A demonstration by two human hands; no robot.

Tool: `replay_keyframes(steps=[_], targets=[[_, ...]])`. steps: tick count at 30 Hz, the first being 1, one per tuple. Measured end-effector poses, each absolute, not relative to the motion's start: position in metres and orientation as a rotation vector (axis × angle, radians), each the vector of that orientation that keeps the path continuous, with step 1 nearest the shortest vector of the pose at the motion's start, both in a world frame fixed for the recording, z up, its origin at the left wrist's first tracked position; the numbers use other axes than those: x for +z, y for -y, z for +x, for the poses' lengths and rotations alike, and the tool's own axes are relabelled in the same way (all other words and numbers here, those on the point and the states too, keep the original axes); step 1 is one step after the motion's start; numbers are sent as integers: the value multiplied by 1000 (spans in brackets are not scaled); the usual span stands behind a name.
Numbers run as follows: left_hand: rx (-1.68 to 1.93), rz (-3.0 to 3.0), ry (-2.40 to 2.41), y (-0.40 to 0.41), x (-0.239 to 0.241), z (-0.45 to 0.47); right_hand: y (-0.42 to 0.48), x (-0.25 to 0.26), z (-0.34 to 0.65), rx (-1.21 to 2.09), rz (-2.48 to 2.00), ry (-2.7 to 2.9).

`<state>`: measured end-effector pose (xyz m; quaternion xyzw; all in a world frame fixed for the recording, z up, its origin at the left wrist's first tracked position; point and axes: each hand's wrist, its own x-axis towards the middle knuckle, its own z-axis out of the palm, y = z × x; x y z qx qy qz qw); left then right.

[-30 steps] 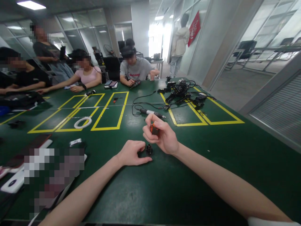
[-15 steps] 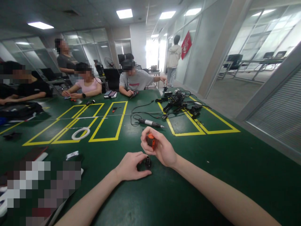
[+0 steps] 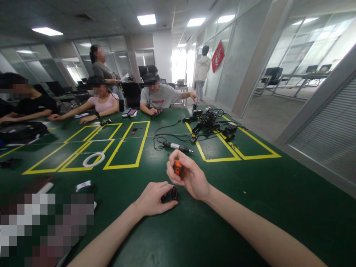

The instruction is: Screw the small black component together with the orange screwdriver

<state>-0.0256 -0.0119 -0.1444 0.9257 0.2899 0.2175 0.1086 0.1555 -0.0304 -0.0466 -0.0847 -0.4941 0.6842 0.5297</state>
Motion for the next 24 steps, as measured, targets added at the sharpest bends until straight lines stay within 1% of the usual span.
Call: replay_keyframes(steps=[7,13,20,24], targets=[[707,2733,-823,11,-149,-26,31,-46,156,1569,-259,1268],[735,2701,-799,11,-149,-26,31,-48,155,1618,-211,1213],[698,2694,-812,11,-148,-26,30,-46,156,1582,-255,1242],[690,2690,-821,12,-147,-26,30,-47,156,1642,-215,1204]])
